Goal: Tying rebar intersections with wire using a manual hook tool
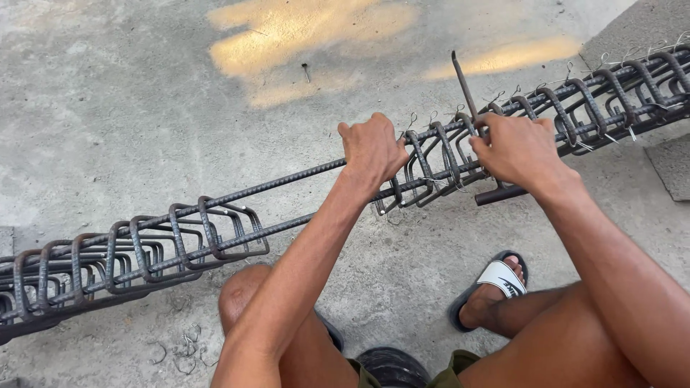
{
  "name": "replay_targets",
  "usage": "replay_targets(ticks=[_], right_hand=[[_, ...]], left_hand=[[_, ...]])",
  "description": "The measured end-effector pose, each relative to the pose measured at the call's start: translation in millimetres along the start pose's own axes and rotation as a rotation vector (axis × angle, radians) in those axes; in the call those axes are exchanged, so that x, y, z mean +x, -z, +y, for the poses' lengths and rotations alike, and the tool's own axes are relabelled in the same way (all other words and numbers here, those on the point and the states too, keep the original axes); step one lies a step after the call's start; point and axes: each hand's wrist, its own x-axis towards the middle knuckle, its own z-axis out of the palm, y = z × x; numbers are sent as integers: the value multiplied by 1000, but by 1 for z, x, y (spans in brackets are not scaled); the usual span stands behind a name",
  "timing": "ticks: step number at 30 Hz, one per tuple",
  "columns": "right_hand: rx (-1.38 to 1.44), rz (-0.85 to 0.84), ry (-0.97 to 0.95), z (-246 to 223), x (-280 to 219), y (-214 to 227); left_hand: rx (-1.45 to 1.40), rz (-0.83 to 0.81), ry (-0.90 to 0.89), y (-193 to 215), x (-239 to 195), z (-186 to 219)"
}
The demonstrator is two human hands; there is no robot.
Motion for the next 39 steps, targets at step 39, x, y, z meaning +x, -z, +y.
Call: replay_targets(ticks=[39], right_hand=[[-737, -157, 127, -48, -184, 54]], left_hand=[[-285, -422, -12, 29, 49, -38]])
